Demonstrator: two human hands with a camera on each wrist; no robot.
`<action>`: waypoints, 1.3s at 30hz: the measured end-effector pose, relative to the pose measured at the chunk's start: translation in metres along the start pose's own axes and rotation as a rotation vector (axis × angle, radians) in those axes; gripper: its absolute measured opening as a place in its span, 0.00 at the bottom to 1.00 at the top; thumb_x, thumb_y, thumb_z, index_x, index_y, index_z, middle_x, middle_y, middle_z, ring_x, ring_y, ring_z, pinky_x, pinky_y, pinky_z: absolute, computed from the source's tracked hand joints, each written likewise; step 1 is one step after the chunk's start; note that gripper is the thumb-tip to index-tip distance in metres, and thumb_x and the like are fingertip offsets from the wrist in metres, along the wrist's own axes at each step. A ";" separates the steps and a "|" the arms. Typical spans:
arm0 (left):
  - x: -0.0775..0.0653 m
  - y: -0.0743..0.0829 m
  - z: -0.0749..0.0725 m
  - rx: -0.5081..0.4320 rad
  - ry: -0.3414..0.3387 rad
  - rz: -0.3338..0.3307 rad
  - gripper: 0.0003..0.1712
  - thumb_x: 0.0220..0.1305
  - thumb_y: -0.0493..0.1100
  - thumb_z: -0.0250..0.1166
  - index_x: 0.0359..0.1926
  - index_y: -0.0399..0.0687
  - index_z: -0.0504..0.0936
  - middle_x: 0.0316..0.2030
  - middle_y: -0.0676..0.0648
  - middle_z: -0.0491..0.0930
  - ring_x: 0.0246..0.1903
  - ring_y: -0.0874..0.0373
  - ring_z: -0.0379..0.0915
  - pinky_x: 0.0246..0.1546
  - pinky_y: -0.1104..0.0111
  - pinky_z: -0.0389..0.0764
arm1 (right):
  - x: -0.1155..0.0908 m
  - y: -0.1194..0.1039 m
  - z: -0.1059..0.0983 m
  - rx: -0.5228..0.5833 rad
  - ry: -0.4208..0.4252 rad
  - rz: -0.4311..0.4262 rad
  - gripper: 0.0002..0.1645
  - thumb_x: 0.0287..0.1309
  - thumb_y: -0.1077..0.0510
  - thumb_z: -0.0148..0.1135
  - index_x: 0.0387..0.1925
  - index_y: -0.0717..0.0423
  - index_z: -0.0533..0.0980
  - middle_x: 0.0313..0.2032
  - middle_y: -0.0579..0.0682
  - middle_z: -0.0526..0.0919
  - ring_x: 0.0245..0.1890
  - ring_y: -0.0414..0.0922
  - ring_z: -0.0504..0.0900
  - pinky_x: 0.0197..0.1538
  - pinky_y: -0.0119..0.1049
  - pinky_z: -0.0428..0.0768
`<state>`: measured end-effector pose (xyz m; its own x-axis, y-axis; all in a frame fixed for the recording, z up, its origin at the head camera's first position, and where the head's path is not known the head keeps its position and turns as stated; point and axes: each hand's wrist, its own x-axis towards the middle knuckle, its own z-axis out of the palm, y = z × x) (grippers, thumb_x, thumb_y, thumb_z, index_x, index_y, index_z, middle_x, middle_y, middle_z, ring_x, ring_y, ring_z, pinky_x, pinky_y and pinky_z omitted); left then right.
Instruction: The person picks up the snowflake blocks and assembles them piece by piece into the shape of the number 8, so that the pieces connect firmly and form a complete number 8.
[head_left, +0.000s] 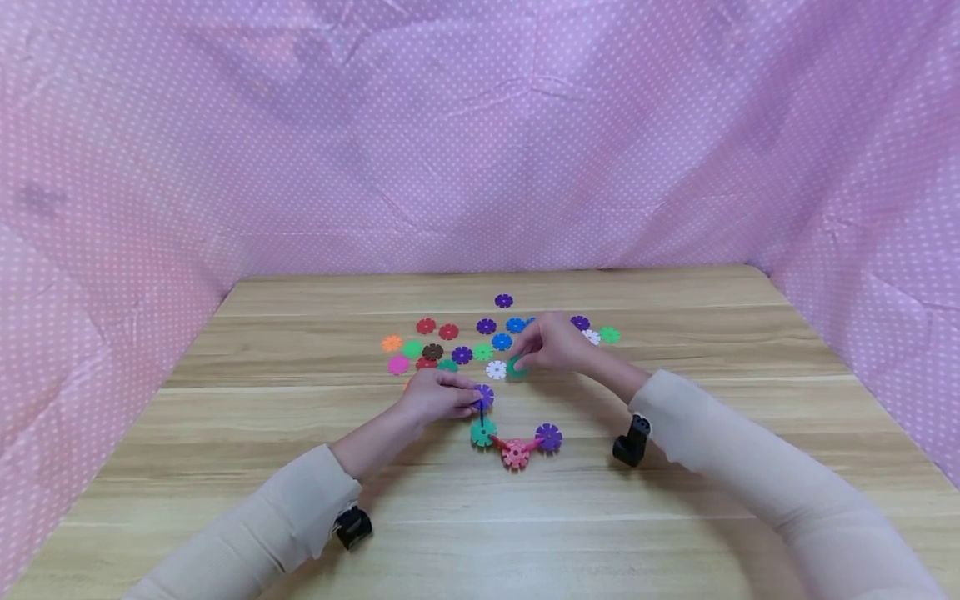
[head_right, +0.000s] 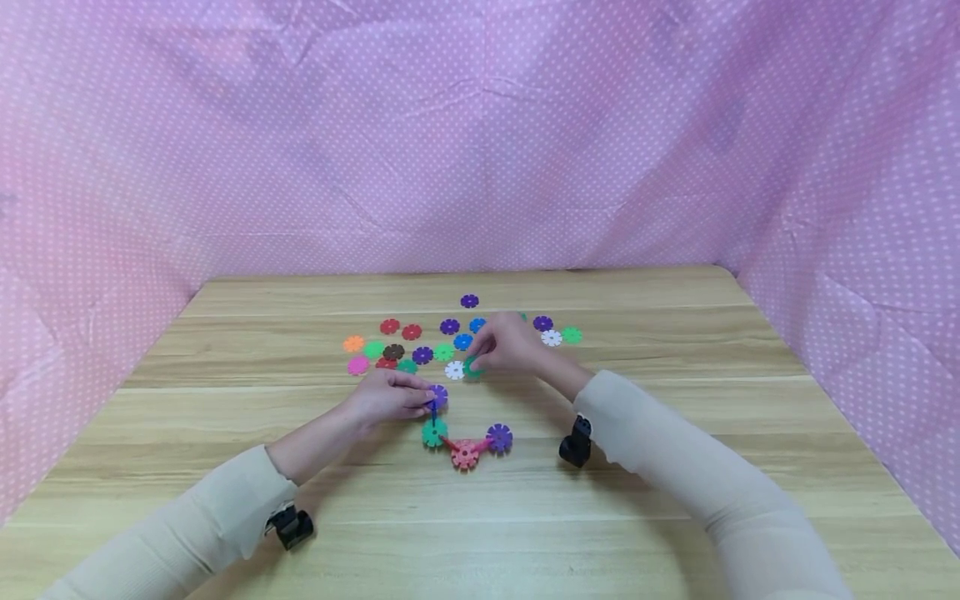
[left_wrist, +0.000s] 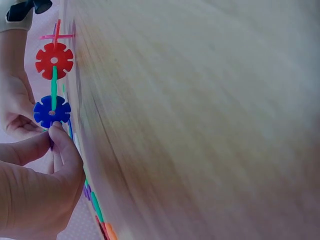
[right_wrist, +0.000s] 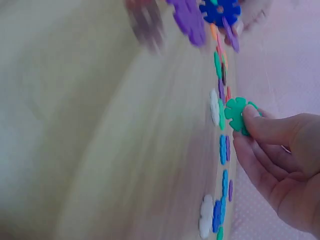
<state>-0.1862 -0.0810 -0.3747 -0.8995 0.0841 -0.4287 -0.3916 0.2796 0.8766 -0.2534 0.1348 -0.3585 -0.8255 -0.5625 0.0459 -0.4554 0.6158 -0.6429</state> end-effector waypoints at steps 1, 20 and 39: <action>0.000 0.000 0.000 0.001 0.000 -0.002 0.12 0.59 0.33 0.66 0.44 0.37 0.84 0.43 0.38 0.86 0.29 0.63 0.83 0.38 0.70 0.86 | -0.001 -0.001 0.002 0.006 -0.001 -0.005 0.08 0.46 0.62 0.74 0.33 0.56 0.86 0.31 0.51 0.89 0.30 0.37 0.84 0.36 0.26 0.83; -0.001 0.005 0.000 -0.004 -0.011 -0.020 0.11 0.59 0.33 0.66 0.44 0.38 0.84 0.44 0.38 0.85 0.31 0.61 0.83 0.39 0.70 0.86 | -0.009 -0.015 0.019 0.092 -0.006 -0.134 0.04 0.50 0.65 0.71 0.29 0.55 0.86 0.31 0.50 0.89 0.33 0.42 0.87 0.38 0.25 0.84; -0.005 0.007 0.006 0.031 0.057 -0.026 0.11 0.56 0.32 0.68 0.42 0.38 0.86 0.44 0.39 0.85 0.30 0.61 0.81 0.38 0.72 0.85 | -0.010 -0.009 0.024 0.215 -0.011 -0.175 0.03 0.53 0.64 0.69 0.31 0.58 0.85 0.33 0.53 0.89 0.35 0.41 0.86 0.42 0.27 0.85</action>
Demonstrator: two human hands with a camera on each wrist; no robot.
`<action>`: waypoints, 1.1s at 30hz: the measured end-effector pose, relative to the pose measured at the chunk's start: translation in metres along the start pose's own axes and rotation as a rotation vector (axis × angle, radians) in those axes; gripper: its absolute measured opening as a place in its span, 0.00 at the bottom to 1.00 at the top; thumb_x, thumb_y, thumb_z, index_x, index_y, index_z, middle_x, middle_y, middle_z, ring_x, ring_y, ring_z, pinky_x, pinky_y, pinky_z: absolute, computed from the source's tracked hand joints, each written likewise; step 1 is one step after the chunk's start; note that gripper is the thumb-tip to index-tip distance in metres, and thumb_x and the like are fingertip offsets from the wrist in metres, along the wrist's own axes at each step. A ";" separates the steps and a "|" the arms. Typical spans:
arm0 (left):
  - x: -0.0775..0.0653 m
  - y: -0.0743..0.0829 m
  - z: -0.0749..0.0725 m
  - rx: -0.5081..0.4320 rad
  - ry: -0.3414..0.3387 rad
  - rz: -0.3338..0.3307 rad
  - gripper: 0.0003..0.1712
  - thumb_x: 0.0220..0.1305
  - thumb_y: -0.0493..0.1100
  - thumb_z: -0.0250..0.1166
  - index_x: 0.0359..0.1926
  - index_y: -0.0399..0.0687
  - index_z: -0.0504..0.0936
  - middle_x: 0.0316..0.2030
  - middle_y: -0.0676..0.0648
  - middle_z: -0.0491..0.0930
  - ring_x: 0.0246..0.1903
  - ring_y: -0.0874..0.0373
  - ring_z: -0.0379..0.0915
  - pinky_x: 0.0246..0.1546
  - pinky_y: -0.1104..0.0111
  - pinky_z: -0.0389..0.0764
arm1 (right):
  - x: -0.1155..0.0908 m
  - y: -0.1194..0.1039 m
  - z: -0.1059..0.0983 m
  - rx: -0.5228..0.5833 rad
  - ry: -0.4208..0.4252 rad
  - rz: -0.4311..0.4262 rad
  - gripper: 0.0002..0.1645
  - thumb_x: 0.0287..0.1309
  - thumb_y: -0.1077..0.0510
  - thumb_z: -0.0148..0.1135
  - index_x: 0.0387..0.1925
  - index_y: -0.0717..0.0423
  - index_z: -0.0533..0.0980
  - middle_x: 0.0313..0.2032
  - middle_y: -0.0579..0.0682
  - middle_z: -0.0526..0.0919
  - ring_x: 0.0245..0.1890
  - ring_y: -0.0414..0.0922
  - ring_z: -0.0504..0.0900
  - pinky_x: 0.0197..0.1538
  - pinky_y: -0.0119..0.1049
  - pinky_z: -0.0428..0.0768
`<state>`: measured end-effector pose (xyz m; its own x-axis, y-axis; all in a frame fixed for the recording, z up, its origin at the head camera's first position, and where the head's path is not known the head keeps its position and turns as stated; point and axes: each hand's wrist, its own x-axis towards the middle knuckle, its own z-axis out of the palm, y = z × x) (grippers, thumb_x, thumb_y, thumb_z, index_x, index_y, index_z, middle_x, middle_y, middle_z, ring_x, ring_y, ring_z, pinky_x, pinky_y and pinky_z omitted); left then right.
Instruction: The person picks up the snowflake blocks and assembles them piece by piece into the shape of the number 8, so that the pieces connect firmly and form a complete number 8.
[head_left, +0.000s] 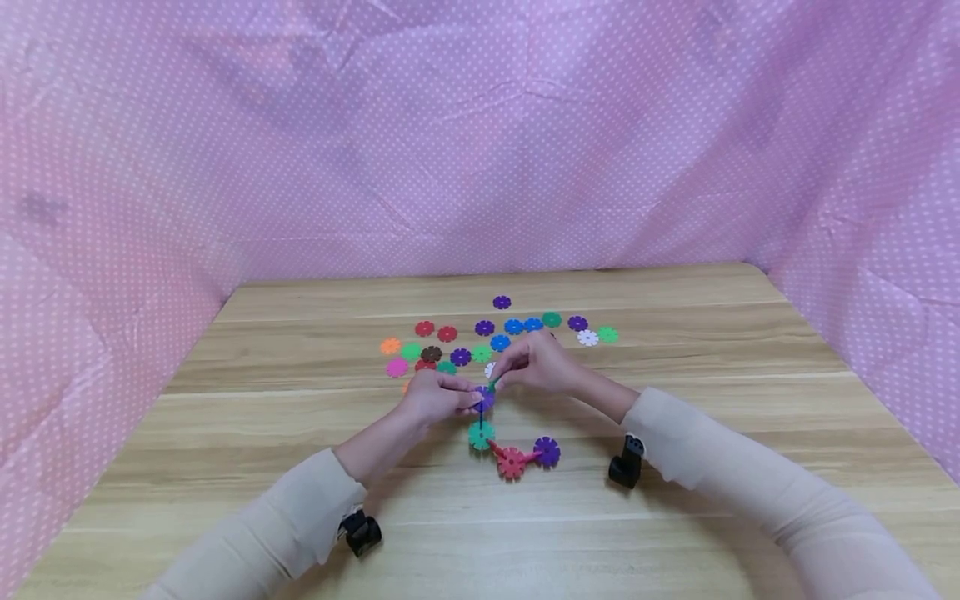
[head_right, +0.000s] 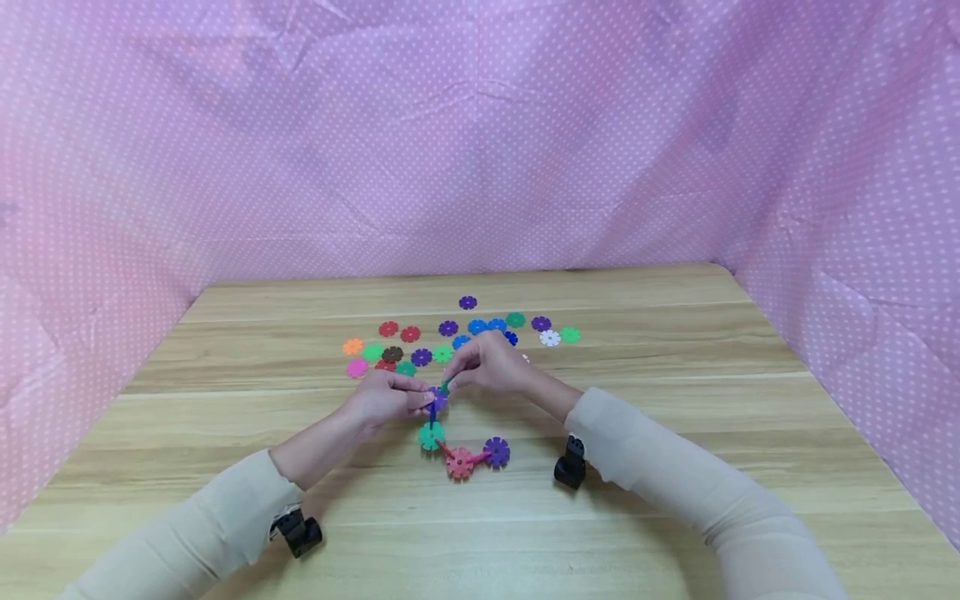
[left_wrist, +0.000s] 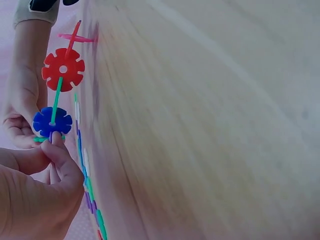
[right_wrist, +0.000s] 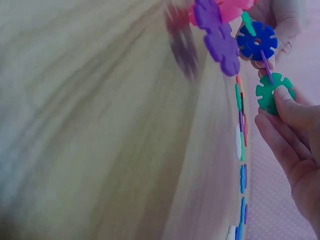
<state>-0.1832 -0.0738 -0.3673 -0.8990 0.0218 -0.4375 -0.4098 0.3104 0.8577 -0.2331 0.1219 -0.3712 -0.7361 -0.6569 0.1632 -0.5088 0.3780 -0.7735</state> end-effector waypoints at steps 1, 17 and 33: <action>0.000 -0.001 0.000 -0.004 0.000 0.000 0.10 0.56 0.32 0.68 0.42 0.37 0.86 0.43 0.38 0.85 0.30 0.61 0.81 0.37 0.72 0.85 | 0.000 0.000 0.000 -0.002 -0.003 -0.005 0.03 0.53 0.64 0.69 0.31 0.58 0.85 0.33 0.53 0.89 0.36 0.41 0.86 0.43 0.27 0.85; -0.004 -0.007 0.005 -0.066 -0.085 -0.013 0.11 0.59 0.32 0.65 0.44 0.34 0.83 0.41 0.37 0.86 0.30 0.58 0.85 0.39 0.69 0.86 | 0.007 0.002 -0.003 -0.025 -0.113 -0.054 0.05 0.51 0.65 0.69 0.32 0.58 0.85 0.35 0.52 0.89 0.38 0.41 0.87 0.45 0.28 0.85; 0.000 -0.007 0.004 0.005 -0.104 0.004 0.11 0.59 0.32 0.66 0.44 0.37 0.85 0.42 0.39 0.86 0.34 0.59 0.85 0.40 0.69 0.86 | 0.002 0.005 -0.001 -0.057 -0.109 -0.063 0.07 0.51 0.63 0.70 0.36 0.56 0.85 0.36 0.51 0.89 0.38 0.41 0.87 0.44 0.25 0.84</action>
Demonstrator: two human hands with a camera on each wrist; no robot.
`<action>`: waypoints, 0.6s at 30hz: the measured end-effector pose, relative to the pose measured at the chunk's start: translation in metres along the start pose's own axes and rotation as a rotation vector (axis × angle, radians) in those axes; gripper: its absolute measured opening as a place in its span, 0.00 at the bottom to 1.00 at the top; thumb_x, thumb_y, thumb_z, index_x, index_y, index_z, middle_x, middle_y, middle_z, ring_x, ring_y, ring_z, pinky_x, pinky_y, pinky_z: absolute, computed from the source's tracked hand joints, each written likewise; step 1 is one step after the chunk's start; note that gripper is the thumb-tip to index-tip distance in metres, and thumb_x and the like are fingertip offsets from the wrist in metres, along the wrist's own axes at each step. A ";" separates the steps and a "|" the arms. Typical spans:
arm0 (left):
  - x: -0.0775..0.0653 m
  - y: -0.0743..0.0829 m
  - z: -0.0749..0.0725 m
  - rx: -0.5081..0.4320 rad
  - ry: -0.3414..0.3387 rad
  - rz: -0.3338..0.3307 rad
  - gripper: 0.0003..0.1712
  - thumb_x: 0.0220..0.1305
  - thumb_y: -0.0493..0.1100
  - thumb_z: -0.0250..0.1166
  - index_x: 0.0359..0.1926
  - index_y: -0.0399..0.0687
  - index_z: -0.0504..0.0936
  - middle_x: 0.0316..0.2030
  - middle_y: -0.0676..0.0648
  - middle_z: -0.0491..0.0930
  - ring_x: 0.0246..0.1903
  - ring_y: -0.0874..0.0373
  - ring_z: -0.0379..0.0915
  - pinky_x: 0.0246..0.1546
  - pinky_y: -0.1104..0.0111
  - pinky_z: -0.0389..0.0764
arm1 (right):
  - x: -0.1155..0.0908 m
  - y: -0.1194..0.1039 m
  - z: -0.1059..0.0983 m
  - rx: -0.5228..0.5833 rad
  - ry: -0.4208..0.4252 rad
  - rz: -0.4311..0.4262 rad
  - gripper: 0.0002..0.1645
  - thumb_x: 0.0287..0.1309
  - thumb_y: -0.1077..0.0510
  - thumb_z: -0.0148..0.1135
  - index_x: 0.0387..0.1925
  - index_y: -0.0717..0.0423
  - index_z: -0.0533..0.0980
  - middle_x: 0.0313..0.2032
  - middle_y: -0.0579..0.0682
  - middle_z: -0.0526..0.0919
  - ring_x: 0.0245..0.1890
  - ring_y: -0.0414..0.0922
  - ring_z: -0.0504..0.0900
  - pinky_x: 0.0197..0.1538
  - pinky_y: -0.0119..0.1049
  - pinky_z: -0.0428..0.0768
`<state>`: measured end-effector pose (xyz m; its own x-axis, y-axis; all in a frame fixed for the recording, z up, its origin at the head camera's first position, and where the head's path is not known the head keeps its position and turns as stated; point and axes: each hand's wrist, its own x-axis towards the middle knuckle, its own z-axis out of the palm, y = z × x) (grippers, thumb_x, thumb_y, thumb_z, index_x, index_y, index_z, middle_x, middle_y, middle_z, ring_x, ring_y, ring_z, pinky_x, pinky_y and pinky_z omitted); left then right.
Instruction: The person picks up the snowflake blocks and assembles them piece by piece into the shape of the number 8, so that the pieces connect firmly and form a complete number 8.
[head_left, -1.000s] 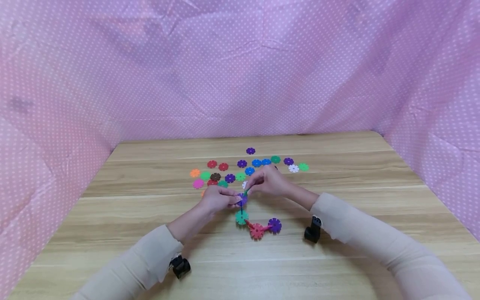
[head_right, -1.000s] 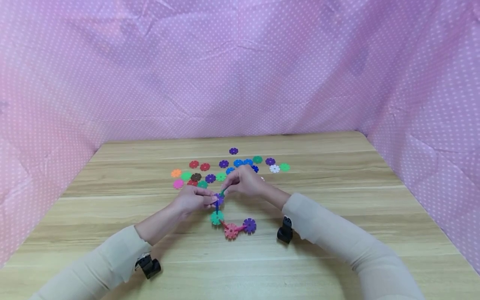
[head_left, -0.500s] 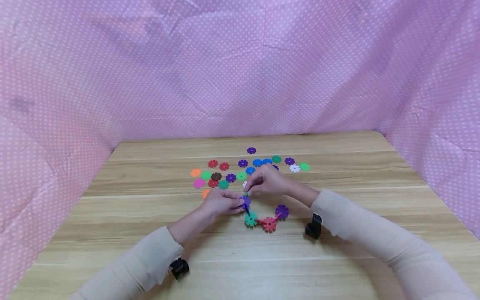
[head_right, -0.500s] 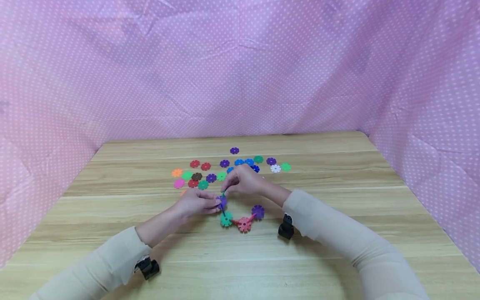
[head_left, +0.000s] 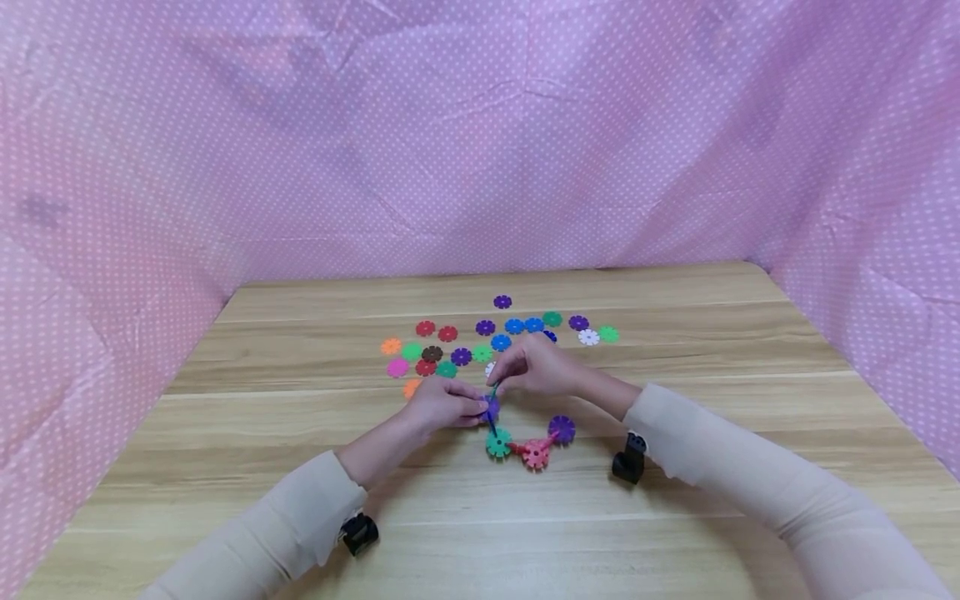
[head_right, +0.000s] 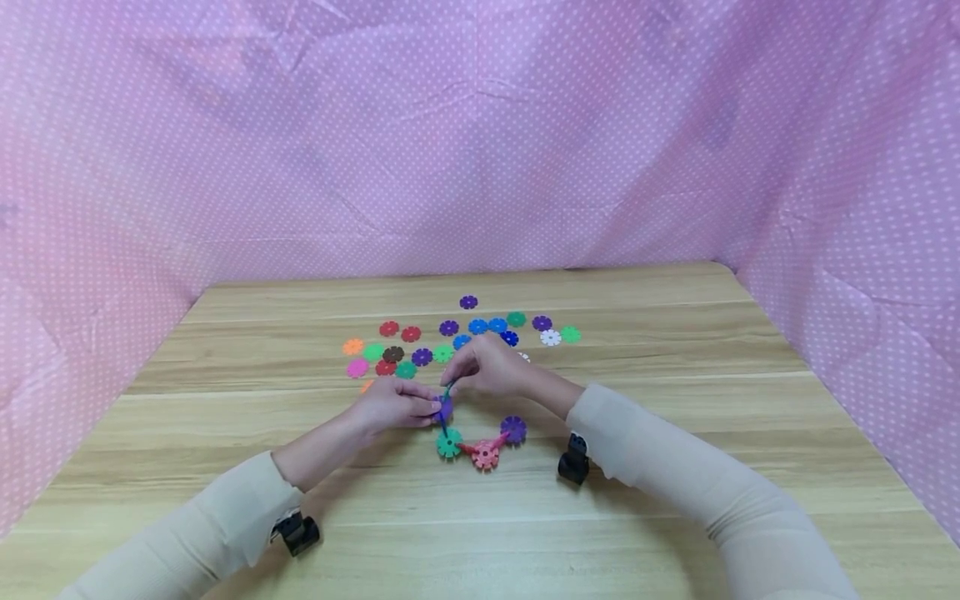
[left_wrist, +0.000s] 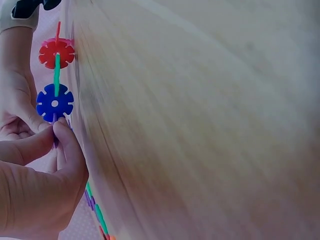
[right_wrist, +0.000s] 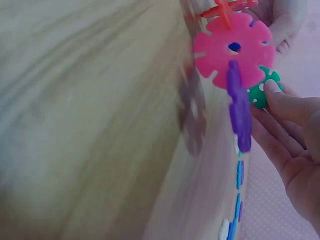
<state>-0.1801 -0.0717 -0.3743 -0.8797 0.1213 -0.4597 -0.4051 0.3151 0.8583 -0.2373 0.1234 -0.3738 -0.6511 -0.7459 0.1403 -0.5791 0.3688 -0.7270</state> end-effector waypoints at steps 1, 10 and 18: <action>0.000 0.000 0.000 0.000 -0.002 -0.001 0.11 0.59 0.33 0.66 0.45 0.37 0.85 0.43 0.39 0.86 0.34 0.59 0.85 0.40 0.69 0.86 | -0.001 0.001 -0.001 0.010 0.005 0.004 0.09 0.51 0.64 0.70 0.37 0.57 0.85 0.37 0.52 0.89 0.39 0.42 0.87 0.44 0.25 0.84; 0.000 0.001 -0.003 -0.002 -0.002 -0.007 0.12 0.60 0.32 0.65 0.46 0.38 0.84 0.44 0.38 0.85 0.35 0.59 0.85 0.40 0.69 0.86 | -0.019 0.014 -0.031 0.020 0.113 0.060 0.14 0.48 0.65 0.71 0.40 0.65 0.82 0.39 0.60 0.87 0.39 0.49 0.87 0.42 0.31 0.86; 0.000 0.000 -0.004 -0.004 -0.006 0.000 0.12 0.60 0.32 0.65 0.46 0.38 0.84 0.43 0.38 0.85 0.35 0.59 0.85 0.41 0.68 0.86 | -0.041 0.035 -0.060 -0.112 0.208 0.220 0.15 0.52 0.69 0.66 0.44 0.70 0.80 0.41 0.64 0.86 0.41 0.55 0.85 0.46 0.42 0.86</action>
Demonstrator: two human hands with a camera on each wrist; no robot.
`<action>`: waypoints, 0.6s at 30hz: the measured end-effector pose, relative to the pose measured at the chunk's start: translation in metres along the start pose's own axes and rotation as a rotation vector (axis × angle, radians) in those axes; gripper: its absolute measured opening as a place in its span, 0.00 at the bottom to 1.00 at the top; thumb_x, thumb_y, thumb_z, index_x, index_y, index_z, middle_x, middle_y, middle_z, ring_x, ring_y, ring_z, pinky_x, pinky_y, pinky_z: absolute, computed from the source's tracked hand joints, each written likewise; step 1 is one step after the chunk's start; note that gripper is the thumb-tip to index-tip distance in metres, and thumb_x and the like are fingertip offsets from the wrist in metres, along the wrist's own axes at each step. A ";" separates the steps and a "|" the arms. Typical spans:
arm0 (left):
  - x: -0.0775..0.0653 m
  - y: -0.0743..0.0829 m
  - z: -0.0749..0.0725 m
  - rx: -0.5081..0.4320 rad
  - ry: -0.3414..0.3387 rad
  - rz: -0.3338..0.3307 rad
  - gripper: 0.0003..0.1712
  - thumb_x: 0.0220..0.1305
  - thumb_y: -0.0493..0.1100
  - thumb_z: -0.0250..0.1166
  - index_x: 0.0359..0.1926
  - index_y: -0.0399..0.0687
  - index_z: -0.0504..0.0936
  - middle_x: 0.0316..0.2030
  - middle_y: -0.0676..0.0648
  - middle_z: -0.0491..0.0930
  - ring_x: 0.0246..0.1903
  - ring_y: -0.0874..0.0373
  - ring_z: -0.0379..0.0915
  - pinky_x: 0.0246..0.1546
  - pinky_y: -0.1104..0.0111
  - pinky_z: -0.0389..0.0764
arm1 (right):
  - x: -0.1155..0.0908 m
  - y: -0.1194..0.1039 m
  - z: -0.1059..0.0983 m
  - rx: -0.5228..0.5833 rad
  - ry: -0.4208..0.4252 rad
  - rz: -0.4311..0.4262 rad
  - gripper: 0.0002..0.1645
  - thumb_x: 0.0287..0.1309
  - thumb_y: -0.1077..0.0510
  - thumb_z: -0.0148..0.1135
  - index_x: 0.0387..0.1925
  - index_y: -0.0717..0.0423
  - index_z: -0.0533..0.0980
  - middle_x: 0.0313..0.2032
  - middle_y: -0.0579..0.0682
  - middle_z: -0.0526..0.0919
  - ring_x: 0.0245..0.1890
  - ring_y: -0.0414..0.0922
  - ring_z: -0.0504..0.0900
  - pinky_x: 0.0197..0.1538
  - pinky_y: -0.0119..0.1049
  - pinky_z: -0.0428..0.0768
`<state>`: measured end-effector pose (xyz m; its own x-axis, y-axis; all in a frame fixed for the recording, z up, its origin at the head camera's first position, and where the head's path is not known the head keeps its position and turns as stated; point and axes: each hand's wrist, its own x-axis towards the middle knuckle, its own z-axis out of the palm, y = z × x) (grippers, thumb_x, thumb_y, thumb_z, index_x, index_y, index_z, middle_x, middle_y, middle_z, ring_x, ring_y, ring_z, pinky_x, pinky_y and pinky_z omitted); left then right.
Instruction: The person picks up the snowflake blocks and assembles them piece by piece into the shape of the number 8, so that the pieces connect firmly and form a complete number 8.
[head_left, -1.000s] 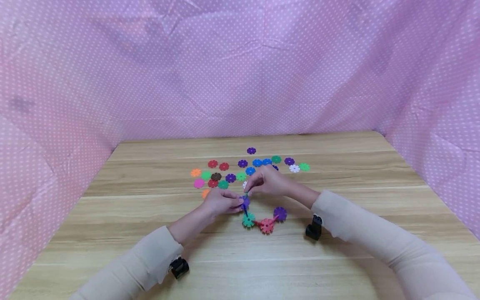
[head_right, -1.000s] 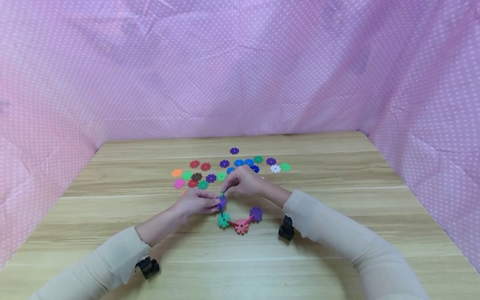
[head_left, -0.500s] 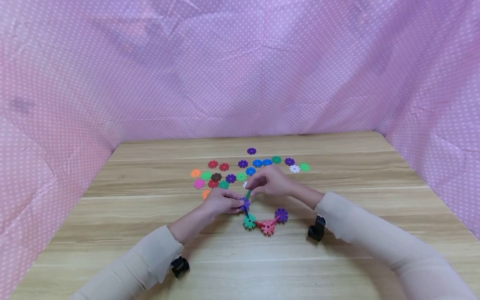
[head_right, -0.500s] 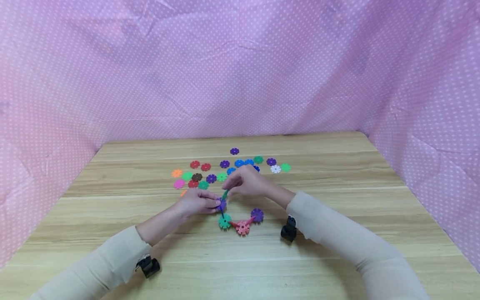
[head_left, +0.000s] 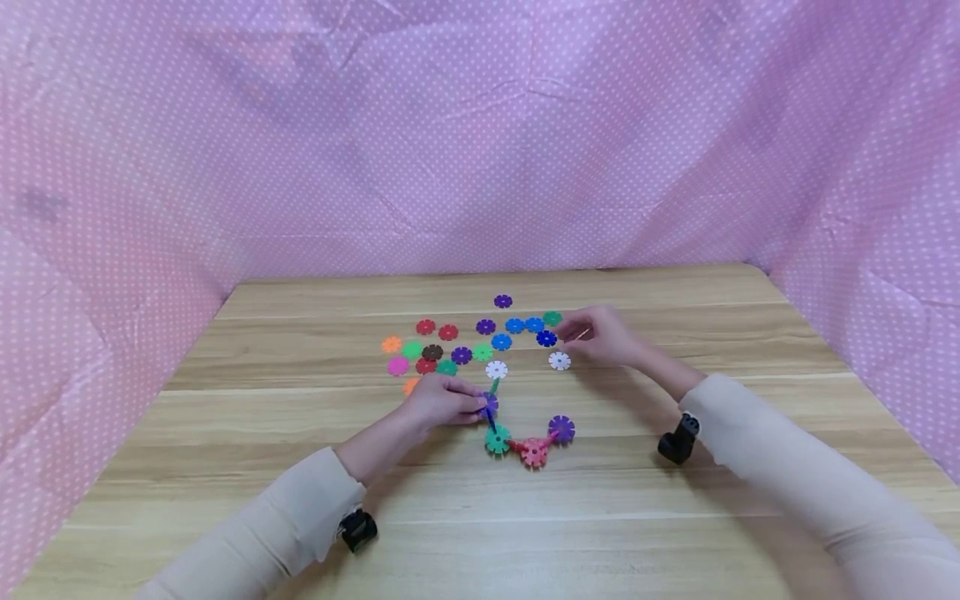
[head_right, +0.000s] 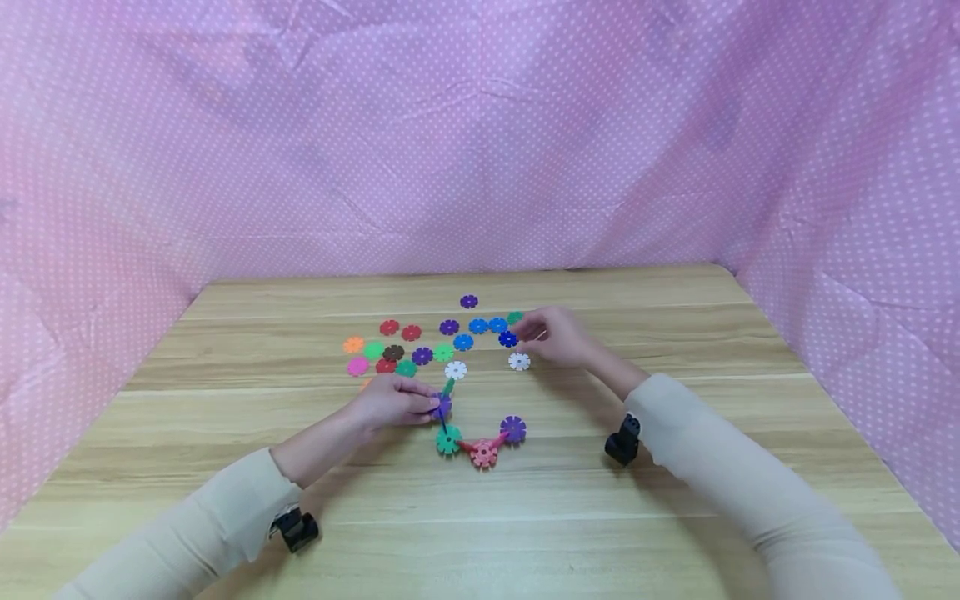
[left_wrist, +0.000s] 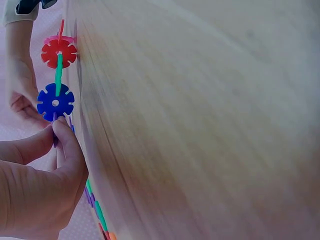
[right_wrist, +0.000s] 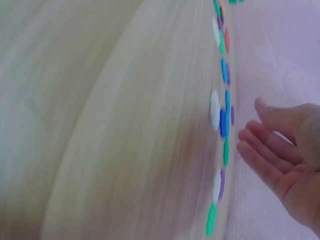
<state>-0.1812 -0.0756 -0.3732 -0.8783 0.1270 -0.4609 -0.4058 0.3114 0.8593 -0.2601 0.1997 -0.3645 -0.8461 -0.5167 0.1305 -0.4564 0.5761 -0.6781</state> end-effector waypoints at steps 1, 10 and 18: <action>0.000 0.000 0.000 0.001 0.000 -0.001 0.12 0.60 0.32 0.65 0.46 0.38 0.84 0.43 0.39 0.85 0.35 0.59 0.85 0.41 0.68 0.86 | -0.001 0.003 -0.003 -0.023 0.006 0.013 0.15 0.52 0.70 0.65 0.44 0.71 0.79 0.41 0.65 0.85 0.41 0.56 0.85 0.47 0.43 0.86; 0.000 0.002 -0.001 -0.010 -0.001 -0.015 0.12 0.60 0.32 0.64 0.46 0.38 0.84 0.44 0.38 0.85 0.36 0.58 0.85 0.41 0.69 0.86 | -0.006 0.023 -0.021 -0.268 0.011 0.131 0.17 0.50 0.68 0.68 0.44 0.68 0.79 0.44 0.65 0.85 0.46 0.58 0.83 0.53 0.51 0.82; -0.001 0.000 -0.001 0.000 -0.001 -0.010 0.11 0.60 0.32 0.65 0.45 0.38 0.85 0.43 0.39 0.86 0.35 0.59 0.85 0.40 0.69 0.86 | -0.009 0.036 -0.025 -0.350 0.029 0.126 0.16 0.48 0.72 0.67 0.42 0.67 0.81 0.44 0.65 0.85 0.47 0.60 0.82 0.54 0.52 0.81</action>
<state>-0.1807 -0.0763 -0.3722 -0.8742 0.1246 -0.4694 -0.4143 0.3127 0.8547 -0.2758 0.2408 -0.3723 -0.9067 -0.4130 0.0858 -0.4108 0.8182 -0.4022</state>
